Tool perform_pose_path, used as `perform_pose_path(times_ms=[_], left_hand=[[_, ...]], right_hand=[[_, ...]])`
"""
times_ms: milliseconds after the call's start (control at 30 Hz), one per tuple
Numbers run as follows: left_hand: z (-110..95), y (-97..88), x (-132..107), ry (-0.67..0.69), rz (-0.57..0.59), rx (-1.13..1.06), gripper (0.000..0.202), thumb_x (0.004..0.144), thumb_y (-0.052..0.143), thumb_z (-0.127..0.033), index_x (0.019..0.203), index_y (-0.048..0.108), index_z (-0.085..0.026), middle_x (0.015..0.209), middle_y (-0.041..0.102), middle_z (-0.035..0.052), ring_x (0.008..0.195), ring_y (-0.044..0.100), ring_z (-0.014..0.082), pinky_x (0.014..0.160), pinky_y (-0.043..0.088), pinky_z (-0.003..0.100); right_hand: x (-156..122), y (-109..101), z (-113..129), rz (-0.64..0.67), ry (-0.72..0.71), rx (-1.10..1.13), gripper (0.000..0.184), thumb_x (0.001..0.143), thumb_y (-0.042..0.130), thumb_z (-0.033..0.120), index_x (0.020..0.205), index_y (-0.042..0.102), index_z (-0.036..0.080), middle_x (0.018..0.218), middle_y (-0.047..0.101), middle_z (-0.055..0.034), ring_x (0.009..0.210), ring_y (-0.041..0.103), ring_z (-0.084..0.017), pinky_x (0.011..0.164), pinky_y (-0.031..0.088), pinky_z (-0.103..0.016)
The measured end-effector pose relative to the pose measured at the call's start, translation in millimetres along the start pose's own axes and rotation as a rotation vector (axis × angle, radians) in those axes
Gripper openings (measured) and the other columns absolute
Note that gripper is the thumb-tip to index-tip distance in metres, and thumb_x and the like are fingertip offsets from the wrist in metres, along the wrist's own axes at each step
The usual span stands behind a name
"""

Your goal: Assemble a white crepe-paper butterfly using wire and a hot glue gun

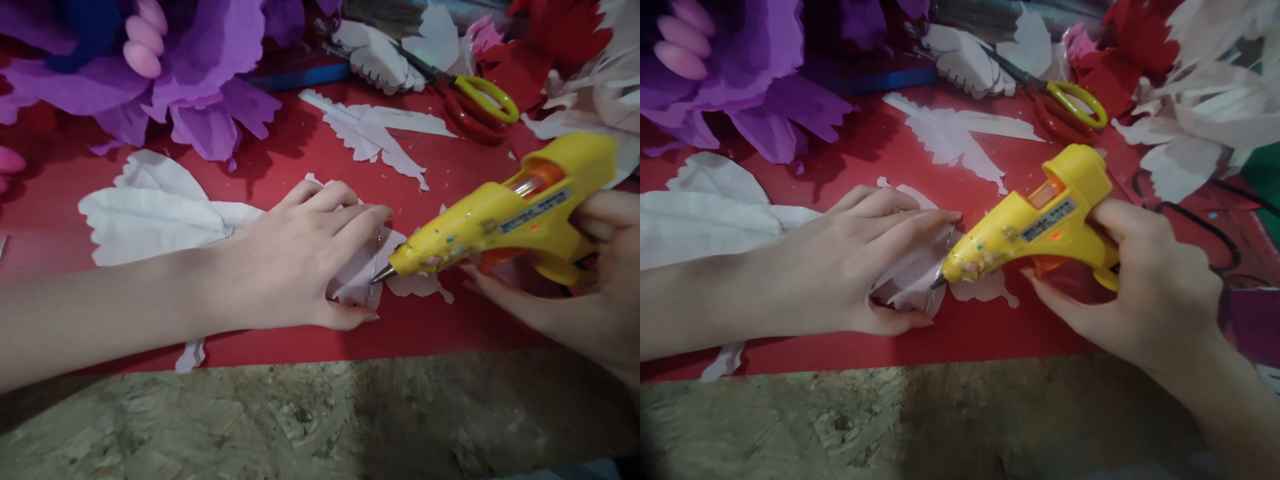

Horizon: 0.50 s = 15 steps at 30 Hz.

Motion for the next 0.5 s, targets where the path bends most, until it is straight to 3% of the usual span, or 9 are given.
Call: perform_pose_path(times_ms=[100,200,300,400,500], left_hand=[[-0.1,-1.0,-0.4,0.003,-0.009,0.004,0.062,0.078,0.052,-0.053,0.122,0.049,-0.009,0.117,0.061,0.014,0.109,0.051,0.0308,0.094,0.039,0.043],[-0.1,-1.1,-0.8,0.005,-0.01,0.002,0.07,0.076,0.055,-0.055,0.126,0.046,-0.006,0.117,0.06,0.0156,0.11,0.05,0.0318,0.096,0.038,0.044],[1.1,0.4,-0.7,-0.006,0.0,-0.011,0.07,0.076,0.055,-0.054,0.128,0.044,-0.007,0.119,0.059,0.015,0.112,0.05,0.0317,0.097,0.037,0.044],[0.9,0.8,-0.3,-0.006,-0.005,-0.01,0.068,0.077,0.054,-0.053,0.128,0.044,-0.008,0.119,0.06,0.0145,0.112,0.05,0.0318,0.096,0.037,0.043],[-0.8,-0.8,-0.2,0.009,-0.018,-0.004,0.069,0.077,0.055,-0.053,0.127,0.045,-0.006,0.117,0.061,0.0153,0.11,0.051,0.0319,0.094,0.039,0.043]], right_hand=[[3.5,-5.9,4.4,-0.079,0.017,0.024,0.096,0.06,0.029,0.094,0.097,0.061,0.011,0.069,0.055,-0.0085,0.048,0.041,-0.009,0.038,0.028,-0.021],[4.2,-12.8,10.0,-0.193,-0.014,-0.019,0.094,0.069,0.027,0.089,0.105,0.059,0.008,0.082,0.059,-0.0129,0.066,0.058,-0.017,0.044,0.036,-0.024],[1.4,-14.3,5.2,-0.239,0.017,-0.034,0.096,0.071,0.025,0.089,0.111,0.056,0.008,0.09,0.061,-0.0145,0.074,0.062,-0.021,0.047,0.04,-0.026],[0.5,-12.9,1.8,-0.211,0.04,-0.029,0.095,0.07,0.029,0.088,0.116,0.053,0.008,0.097,0.06,-0.0153,0.08,0.063,-0.023,0.052,0.044,-0.028],[2.7,-7.8,-1.0,-0.129,0.076,-0.032,0.094,0.068,0.028,0.09,0.111,0.056,0.011,0.091,0.062,-0.0129,0.074,0.062,-0.022,0.046,0.039,-0.026]])
Point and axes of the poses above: each hand's wrist, its own x-axis towards the middle knuckle, its own y-axis out of the palm, z = x × y, the point moved 10 cm from there along x, towards the middle knuckle
